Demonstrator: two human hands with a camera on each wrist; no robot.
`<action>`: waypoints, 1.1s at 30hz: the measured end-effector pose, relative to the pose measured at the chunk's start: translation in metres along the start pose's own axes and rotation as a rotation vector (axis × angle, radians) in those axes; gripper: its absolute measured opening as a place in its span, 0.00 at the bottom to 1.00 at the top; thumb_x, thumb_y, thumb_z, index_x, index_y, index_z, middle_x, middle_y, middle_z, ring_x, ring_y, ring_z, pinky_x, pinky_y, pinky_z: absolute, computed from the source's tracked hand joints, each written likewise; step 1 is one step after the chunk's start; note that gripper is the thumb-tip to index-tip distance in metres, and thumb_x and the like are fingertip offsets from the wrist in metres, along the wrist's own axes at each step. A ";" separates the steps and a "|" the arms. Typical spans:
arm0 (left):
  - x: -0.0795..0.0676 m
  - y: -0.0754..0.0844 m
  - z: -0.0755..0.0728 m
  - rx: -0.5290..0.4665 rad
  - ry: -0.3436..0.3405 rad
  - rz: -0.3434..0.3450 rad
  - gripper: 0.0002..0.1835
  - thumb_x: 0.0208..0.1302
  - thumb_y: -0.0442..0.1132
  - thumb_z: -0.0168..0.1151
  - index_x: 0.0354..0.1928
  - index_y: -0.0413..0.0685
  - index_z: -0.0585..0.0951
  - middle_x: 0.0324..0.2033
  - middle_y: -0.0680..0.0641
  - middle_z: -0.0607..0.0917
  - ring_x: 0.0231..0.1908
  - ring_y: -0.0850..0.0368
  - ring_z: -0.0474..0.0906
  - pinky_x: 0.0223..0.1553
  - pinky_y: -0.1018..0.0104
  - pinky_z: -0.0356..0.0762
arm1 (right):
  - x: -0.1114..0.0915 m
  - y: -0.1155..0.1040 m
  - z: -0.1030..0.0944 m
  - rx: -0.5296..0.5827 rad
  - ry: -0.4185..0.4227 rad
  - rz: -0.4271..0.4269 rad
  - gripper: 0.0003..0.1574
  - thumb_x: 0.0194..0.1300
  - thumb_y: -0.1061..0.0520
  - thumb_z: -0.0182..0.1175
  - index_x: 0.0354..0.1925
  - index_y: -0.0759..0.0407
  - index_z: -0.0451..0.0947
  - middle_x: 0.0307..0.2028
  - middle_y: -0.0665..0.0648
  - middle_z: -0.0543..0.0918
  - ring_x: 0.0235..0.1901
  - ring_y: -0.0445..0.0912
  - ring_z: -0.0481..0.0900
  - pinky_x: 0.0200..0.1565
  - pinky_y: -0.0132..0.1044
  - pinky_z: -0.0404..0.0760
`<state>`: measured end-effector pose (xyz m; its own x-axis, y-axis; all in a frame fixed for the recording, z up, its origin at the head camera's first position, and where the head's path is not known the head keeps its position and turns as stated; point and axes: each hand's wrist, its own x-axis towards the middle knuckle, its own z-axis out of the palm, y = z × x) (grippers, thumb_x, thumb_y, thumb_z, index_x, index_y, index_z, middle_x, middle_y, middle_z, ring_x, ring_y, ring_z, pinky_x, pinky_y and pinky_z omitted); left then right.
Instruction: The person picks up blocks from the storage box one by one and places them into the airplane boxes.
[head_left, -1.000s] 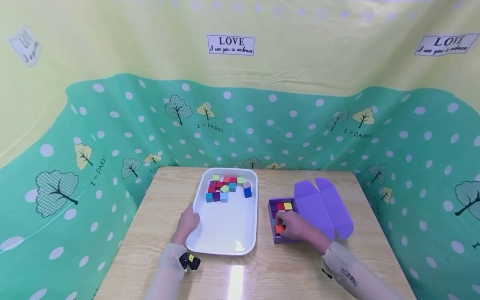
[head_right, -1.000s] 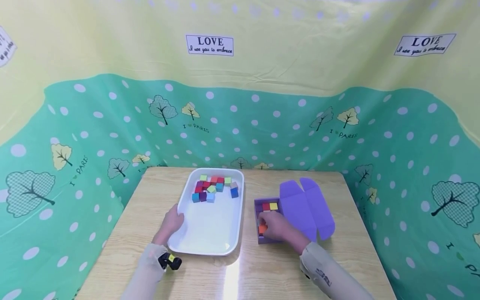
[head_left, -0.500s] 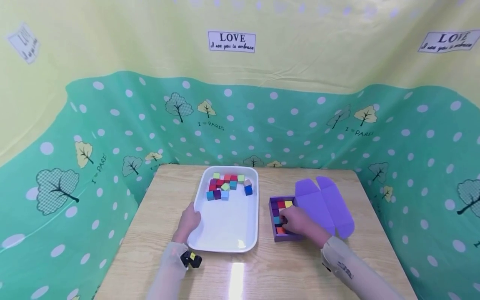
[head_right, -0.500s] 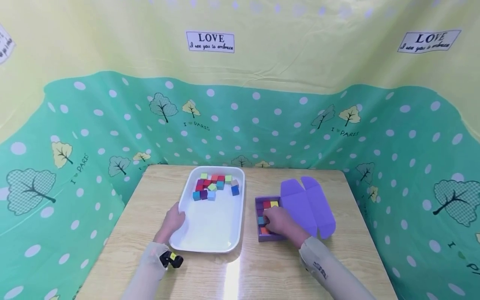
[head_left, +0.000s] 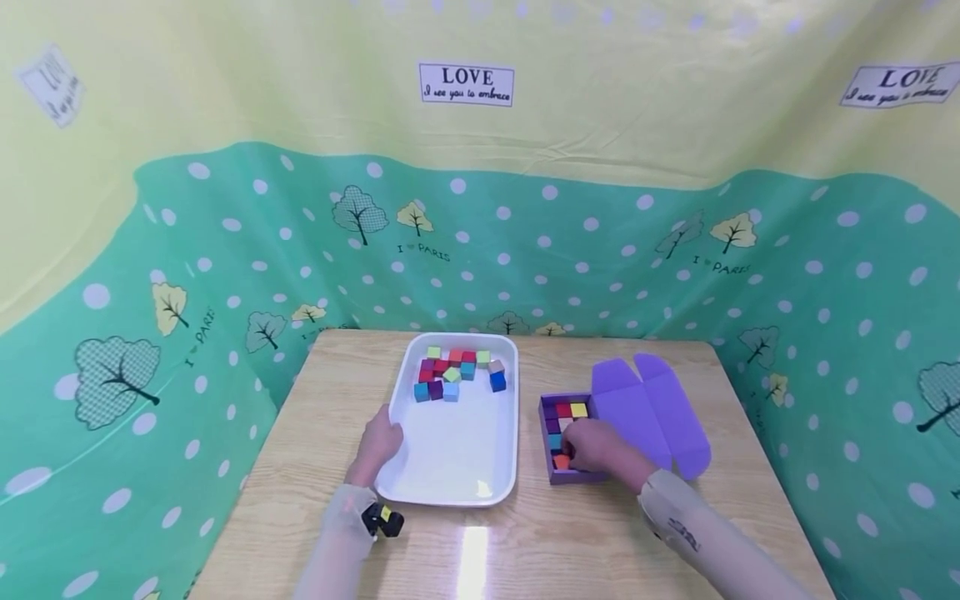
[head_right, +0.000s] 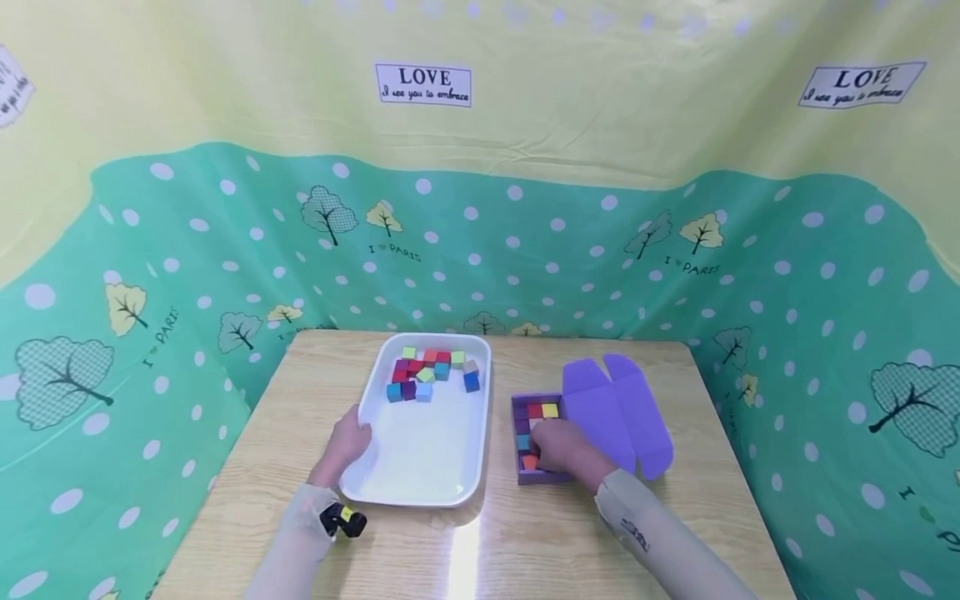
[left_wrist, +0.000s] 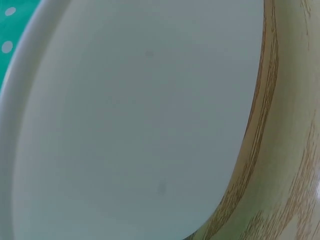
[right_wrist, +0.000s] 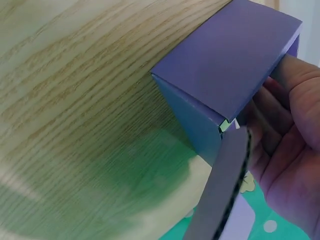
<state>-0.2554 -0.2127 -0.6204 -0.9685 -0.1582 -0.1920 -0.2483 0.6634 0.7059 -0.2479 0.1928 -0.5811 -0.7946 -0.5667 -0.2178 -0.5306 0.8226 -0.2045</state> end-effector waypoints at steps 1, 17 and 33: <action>0.000 0.000 0.000 0.000 0.002 -0.002 0.24 0.60 0.33 0.41 0.60 0.40 0.60 0.52 0.35 0.71 0.51 0.40 0.67 0.50 0.48 0.66 | 0.000 0.000 0.000 -0.004 -0.005 -0.008 0.07 0.40 0.55 0.67 0.22 0.48 0.77 0.18 0.41 0.71 0.19 0.38 0.68 0.23 0.34 0.71; 0.000 0.000 -0.001 0.002 -0.005 0.006 0.23 0.61 0.32 0.41 0.59 0.39 0.60 0.52 0.34 0.70 0.51 0.39 0.68 0.49 0.48 0.67 | 0.003 0.000 0.001 -0.137 0.035 -0.078 0.16 0.47 0.41 0.64 0.19 0.46 0.71 0.14 0.41 0.66 0.16 0.39 0.63 0.19 0.32 0.64; -0.001 0.001 -0.001 -0.007 -0.010 -0.021 0.23 0.61 0.34 0.41 0.61 0.40 0.59 0.53 0.35 0.70 0.51 0.40 0.67 0.49 0.48 0.68 | 0.001 -0.002 -0.003 -0.090 0.092 -0.082 0.15 0.49 0.45 0.63 0.16 0.48 0.70 0.13 0.42 0.66 0.14 0.39 0.63 0.18 0.32 0.64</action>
<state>-0.2546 -0.2128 -0.6185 -0.9628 -0.1648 -0.2142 -0.2692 0.6549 0.7062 -0.2490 0.1906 -0.5776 -0.7687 -0.6292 -0.1147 -0.6162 0.7767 -0.1306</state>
